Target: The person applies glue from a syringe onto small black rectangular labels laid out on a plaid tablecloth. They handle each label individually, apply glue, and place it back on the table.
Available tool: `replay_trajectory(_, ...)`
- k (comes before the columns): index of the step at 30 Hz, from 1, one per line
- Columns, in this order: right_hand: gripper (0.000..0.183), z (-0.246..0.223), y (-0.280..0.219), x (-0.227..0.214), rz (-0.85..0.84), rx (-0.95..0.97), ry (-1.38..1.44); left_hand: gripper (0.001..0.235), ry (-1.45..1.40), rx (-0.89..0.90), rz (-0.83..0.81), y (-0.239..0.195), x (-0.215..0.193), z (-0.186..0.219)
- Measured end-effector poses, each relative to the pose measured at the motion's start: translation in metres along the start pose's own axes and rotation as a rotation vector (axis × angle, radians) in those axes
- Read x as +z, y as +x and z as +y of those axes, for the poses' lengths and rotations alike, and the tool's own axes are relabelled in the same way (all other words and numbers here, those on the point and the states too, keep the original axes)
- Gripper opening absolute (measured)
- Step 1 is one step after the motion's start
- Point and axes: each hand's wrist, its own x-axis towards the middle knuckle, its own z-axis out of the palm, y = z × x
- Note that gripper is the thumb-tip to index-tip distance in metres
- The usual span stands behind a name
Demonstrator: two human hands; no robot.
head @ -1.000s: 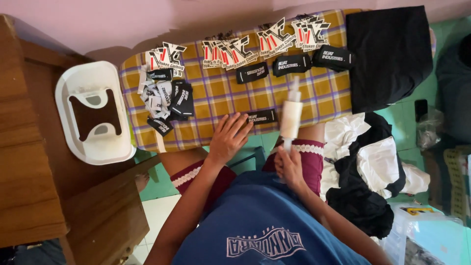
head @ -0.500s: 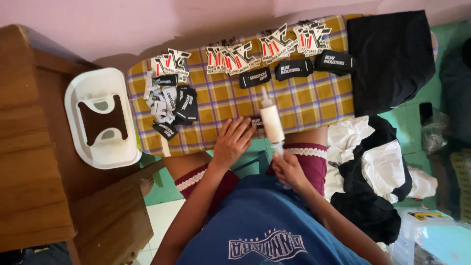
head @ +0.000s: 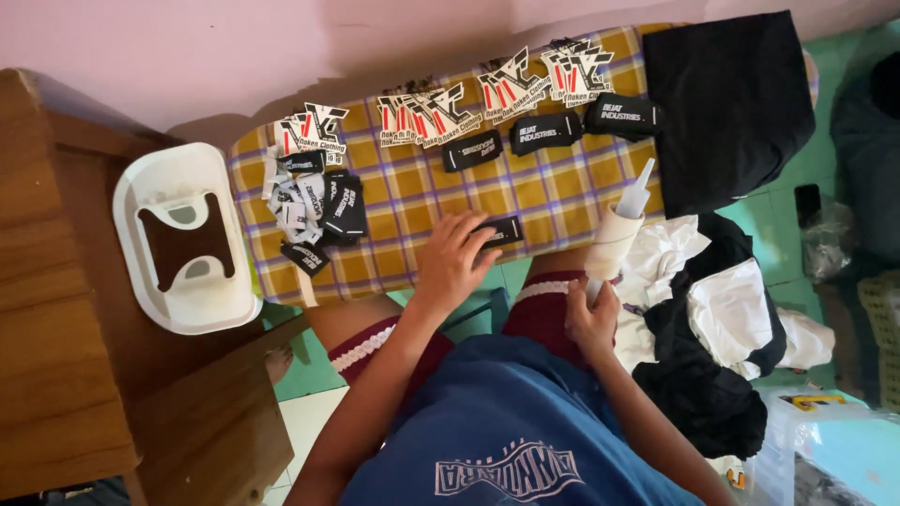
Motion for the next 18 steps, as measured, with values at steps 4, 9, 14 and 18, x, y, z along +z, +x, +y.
replay_trajectory(4,0.033,-0.021,0.008,0.005,-0.073,0.014,0.101,0.024,0.001,0.068,-0.045,0.018,0.024,0.001)
replay_trajectory(9,0.035,-0.025,0.018,0.006,-0.081,0.042,0.292,0.027,0.123,0.215,-0.395,0.06,-0.009,0.021)
replay_trajectory(14,0.032,-0.029,0.02,0.006,-0.054,0.071,0.344,0.02,0.108,0.267,-0.406,0.061,0.027,-0.008)
replay_trajectory(18,0.033,-0.035,0.021,0.005,-0.074,0.066,0.342,0.017,0.136,0.101,-0.365,0.064,0.046,-0.029)
